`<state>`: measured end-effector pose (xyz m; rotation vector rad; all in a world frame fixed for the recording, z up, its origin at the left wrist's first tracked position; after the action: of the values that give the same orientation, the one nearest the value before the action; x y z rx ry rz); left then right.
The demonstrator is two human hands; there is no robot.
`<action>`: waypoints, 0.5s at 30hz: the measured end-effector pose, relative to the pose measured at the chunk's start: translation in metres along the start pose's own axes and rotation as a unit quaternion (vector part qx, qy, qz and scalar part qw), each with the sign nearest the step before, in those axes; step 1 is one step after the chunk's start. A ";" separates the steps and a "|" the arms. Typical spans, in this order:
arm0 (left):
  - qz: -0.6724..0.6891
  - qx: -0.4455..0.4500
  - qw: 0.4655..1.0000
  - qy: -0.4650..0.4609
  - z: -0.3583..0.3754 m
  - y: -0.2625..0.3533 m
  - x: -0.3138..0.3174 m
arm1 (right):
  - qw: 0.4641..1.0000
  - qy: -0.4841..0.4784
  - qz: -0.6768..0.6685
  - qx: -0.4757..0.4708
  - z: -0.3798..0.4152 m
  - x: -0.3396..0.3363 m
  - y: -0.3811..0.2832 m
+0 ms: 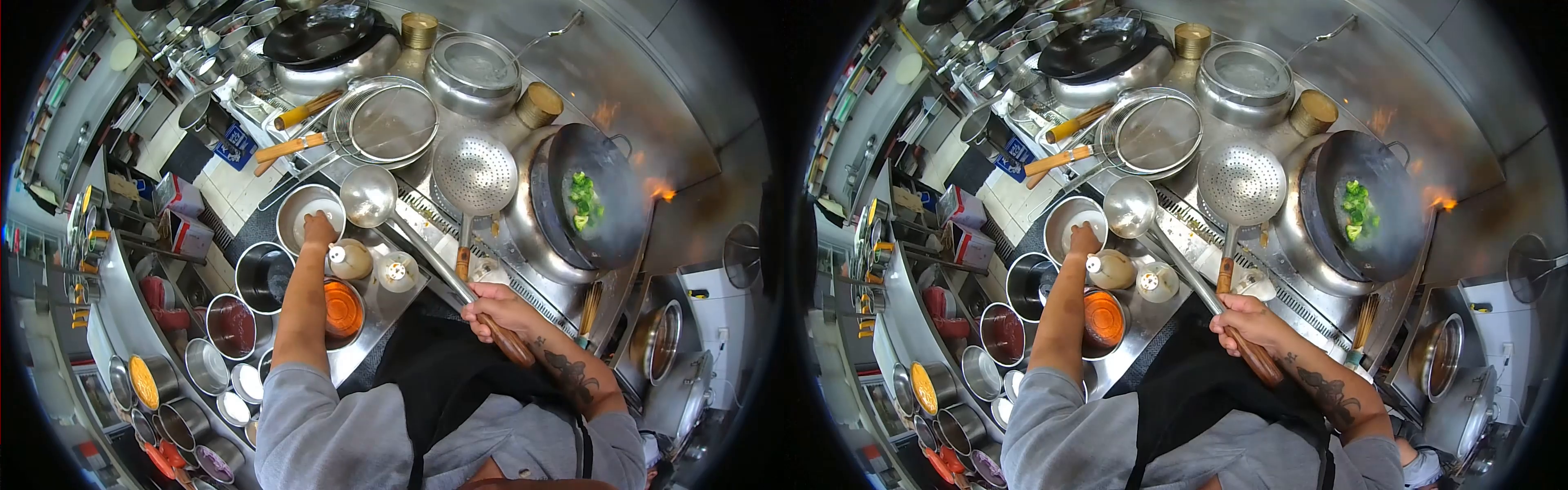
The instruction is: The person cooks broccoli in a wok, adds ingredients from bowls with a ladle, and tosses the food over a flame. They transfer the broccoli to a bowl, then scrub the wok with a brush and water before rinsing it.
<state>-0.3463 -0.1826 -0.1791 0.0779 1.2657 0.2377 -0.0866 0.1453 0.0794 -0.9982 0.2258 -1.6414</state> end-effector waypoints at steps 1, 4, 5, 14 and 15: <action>-0.003 0.006 1.000 0.000 0.000 0.000 -0.001 | 1.000 0.000 -0.003 0.003 0.000 0.000 0.000; 0.026 -0.017 1.000 0.005 0.007 0.004 -0.011 | 1.000 0.002 -0.011 0.006 0.001 0.002 0.000; 0.024 -0.015 1.000 0.005 0.006 0.004 -0.011 | 1.000 0.002 -0.013 0.007 0.001 0.003 0.000; 0.025 0.050 0.997 0.052 -0.022 -0.005 0.001 | 0.999 0.000 -0.034 0.000 -0.001 0.005 0.003; 0.205 -0.003 0.979 -0.020 -0.021 -0.003 -0.009 | 0.999 0.003 -0.039 -0.004 0.000 0.004 0.002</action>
<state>-0.3681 -0.1886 -0.1779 0.3383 1.1990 0.5930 -0.0851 0.1409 0.0804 -1.0185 0.1995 -1.7154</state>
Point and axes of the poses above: each hand's wrist, its own z-axis away from the middle knuckle, its own x-axis out of the palm, y = z × x, the point moved 2 cm from there along -z, towards the middle knuckle, and after that the axes turned 6 degrees about -x, right-handed, at the moved point
